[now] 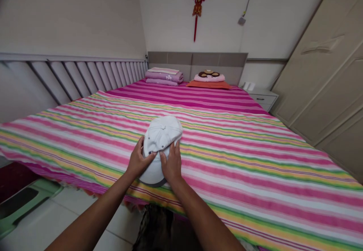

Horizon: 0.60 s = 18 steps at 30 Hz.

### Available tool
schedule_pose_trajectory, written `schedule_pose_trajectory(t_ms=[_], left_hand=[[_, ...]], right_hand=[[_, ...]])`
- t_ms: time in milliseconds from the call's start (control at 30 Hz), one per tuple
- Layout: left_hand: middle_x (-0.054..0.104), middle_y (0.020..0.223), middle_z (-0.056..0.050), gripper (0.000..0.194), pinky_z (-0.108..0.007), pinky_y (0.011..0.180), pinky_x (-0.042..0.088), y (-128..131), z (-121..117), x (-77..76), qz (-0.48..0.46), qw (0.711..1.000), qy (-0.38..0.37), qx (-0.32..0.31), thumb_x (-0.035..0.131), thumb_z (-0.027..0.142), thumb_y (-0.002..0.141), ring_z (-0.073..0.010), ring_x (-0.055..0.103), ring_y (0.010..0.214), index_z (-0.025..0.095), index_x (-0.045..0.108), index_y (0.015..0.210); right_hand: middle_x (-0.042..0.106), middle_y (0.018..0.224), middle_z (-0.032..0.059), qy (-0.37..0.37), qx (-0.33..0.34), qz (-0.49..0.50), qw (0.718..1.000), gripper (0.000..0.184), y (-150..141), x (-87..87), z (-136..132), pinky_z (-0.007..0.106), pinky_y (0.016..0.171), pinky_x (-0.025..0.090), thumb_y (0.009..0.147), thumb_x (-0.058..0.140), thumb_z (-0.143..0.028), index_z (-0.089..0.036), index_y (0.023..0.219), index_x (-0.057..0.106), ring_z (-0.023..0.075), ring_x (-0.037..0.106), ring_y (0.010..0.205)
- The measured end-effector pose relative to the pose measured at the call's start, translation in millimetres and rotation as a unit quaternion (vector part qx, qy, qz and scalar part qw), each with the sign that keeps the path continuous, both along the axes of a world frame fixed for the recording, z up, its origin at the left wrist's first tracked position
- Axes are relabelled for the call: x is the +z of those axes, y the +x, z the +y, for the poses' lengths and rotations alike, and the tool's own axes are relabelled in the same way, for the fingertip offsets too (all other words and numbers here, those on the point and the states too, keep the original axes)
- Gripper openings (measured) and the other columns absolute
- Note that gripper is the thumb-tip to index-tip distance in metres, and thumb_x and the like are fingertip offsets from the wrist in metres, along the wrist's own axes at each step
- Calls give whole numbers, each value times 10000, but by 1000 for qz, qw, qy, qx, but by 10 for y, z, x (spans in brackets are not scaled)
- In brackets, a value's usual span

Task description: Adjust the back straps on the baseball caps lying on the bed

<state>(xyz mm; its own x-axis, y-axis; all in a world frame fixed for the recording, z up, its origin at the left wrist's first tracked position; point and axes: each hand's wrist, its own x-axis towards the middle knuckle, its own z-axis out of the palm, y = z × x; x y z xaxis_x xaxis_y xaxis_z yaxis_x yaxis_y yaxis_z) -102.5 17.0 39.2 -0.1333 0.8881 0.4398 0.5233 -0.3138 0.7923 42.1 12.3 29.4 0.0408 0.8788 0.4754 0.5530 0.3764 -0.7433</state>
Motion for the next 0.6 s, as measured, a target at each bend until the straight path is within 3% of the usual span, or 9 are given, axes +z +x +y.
schedule_pose_trajectory(t_ms=[100, 233, 400, 500, 567, 600], left_hand=[[398, 1334, -162, 755, -395, 1026, 302, -47, -18, -88, 14, 999, 12, 45, 614, 379, 693, -289, 350, 1254, 145, 298, 1337], [440, 1280, -204, 595, -429, 1027, 288, -49, 22, -233, 72, 997, 1, 32, 488, 369, 791, -295, 384, 1219, 85, 345, 1294], [414, 1298, -233, 620, -449, 1017, 302, -53, 78, -246, 104, 994, 8, 21, 465, 386, 806, -302, 377, 1225, 38, 317, 1298], [408, 1305, -223, 613, -482, 1001, 311, -42, -135, -198, 123, 989, 70, 53, 484, 381, 800, -311, 363, 1236, 56, 325, 1295], [435, 1287, -205, 540, -476, 995, 317, 21, -455, -232, 135, 975, 154, 85, 506, 329, 796, -306, 365, 1232, 84, 382, 1260], [491, 1235, -174, 464, -437, 976, 349, 73, -656, -279, 133, 969, 193, 70, 504, 277, 799, -276, 416, 1192, 115, 426, 1226]], right_hand=[[196, 1462, 181, -7, 18, -32, 999, 640, -44, -2, 23, 485, 1046, 228, 825, 460, -388, -101, 1368, 276, 325, 151, 1343], [263, 1432, 208, -18, 39, -59, 997, 610, -56, -66, 126, 487, 1018, 286, 827, 457, -366, -85, 1351, 321, 338, 235, 1317], [281, 1426, 203, -11, 49, -75, 996, 589, 59, -153, 102, 459, 1002, 339, 825, 458, -348, -88, 1338, 335, 314, 261, 1314], [385, 1370, 191, 2, 40, -81, 996, 530, 213, -210, -188, 455, 990, 360, 832, 440, -307, -107, 1316, 360, 294, 347, 1271], [529, 1243, 168, 11, 46, -89, 995, 432, 333, -287, -512, 441, 933, 414, 846, 420, -292, -142, 1251, 439, 278, 481, 1158], [600, 1147, 149, 16, 57, -97, 994, 369, 393, -342, -698, 420, 882, 450, 846, 424, -287, -157, 1183, 501, 268, 549, 1067]])
